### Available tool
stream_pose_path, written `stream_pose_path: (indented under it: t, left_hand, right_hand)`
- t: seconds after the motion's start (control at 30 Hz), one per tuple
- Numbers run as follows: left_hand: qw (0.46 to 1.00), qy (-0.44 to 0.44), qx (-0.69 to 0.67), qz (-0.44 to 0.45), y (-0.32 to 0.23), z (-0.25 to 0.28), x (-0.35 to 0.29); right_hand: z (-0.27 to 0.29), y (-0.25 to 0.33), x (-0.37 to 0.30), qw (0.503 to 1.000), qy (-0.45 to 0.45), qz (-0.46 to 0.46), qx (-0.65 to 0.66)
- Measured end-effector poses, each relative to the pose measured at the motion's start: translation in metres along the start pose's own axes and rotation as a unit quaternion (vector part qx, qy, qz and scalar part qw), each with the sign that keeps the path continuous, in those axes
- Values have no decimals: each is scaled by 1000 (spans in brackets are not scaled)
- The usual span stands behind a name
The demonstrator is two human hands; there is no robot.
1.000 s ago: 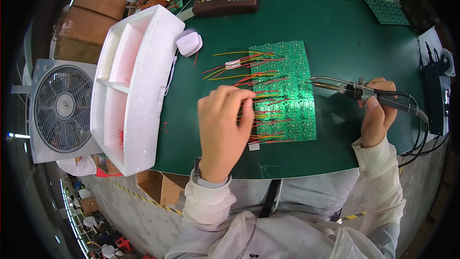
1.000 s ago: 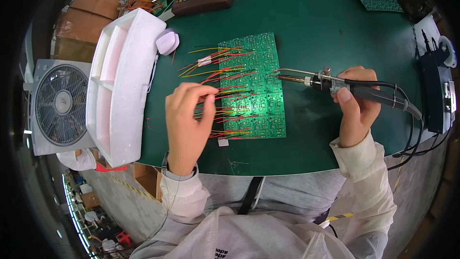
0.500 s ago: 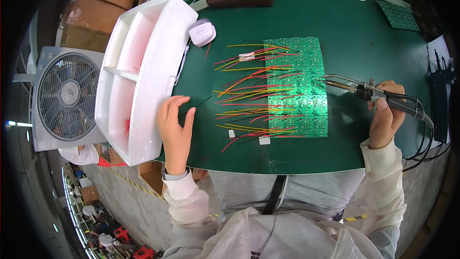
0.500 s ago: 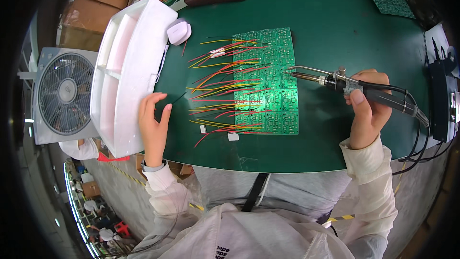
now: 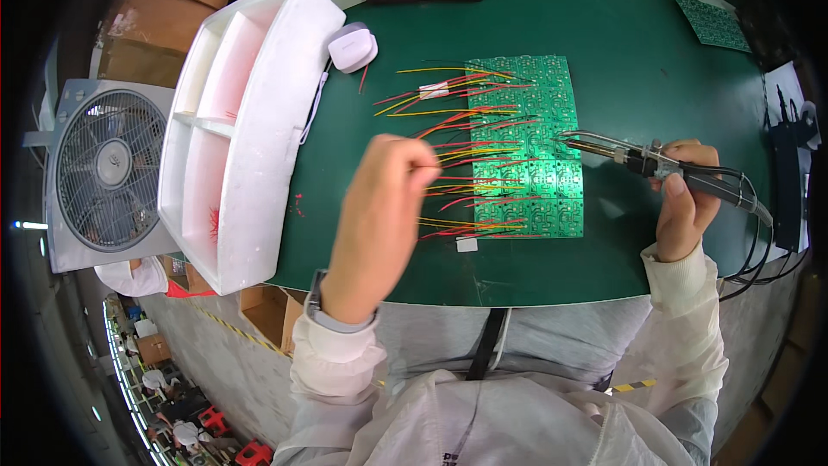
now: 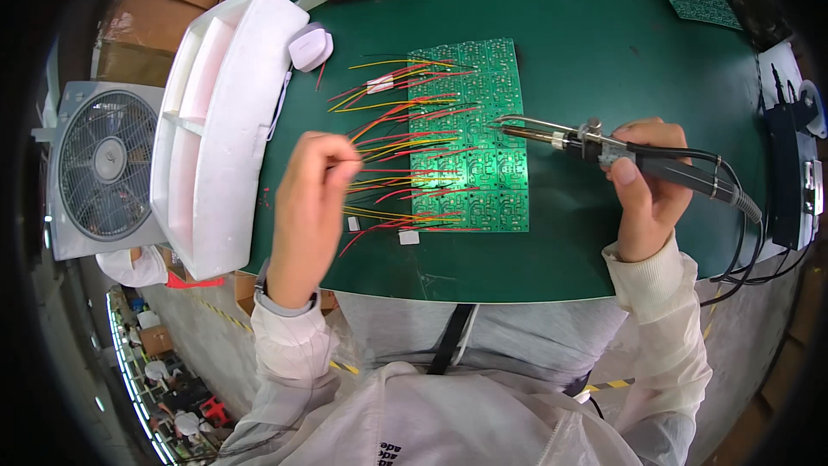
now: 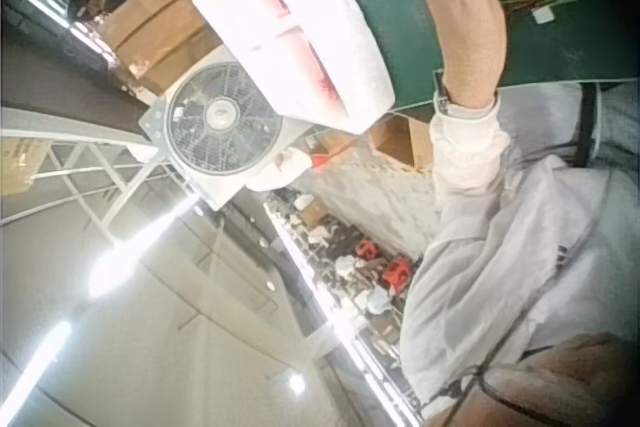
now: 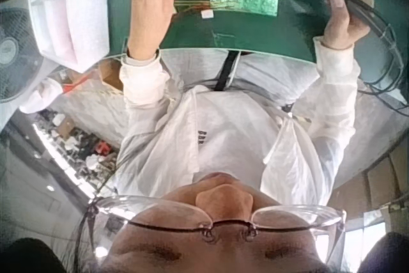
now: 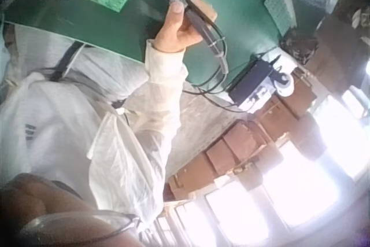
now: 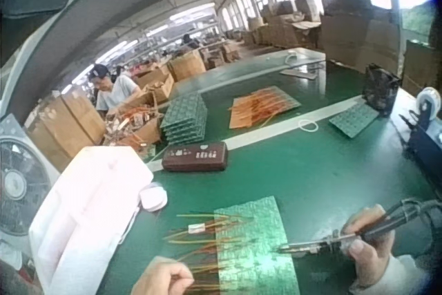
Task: The person takes wires from a foam container and solders them onto a circuit board using a soldering iron.
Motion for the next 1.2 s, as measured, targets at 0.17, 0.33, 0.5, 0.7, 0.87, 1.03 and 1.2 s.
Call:
stream_pose_path:
  t: [0.17,0.33,0.5,0.7,0.87,1.03,1.2]
  left_hand:
    - [995,8,17,-93,-21,-43,20]
    - [993,11,-2,-115,-17,-65,24]
    - [994,-1,11,-113,-20,-65,27]
    - [994,-9,5,-111,-23,-68,32]
    - [993,-13,-18,-113,-17,-72,29]
    - [993,-15,-28,-109,-15,-74,30]
    - [994,-22,-29,-108,-15,-72,29]
  right_hand:
    - [0,0,1,1000,9,-2,-7]
    - [1,0,0,1000,21,-16,-10]
    - [2,-1,0,999,27,-23,-10]
    - [4,-2,-1,999,34,-30,-13]
    - [2,-2,-1,999,33,-18,-10]
    - [3,-2,-2,999,41,-20,-12]
    - [2,-3,-1,999,50,-9,-12]
Point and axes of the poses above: each hand's wrist, its own x-axis towards the middle knuckle, its own z-axis out of the back of the hand, y = z × x, the point moved 3 cm from there along x, towards the middle knuckle, and after that the axes turned 7 degrees about x, right-handed, at the moved point
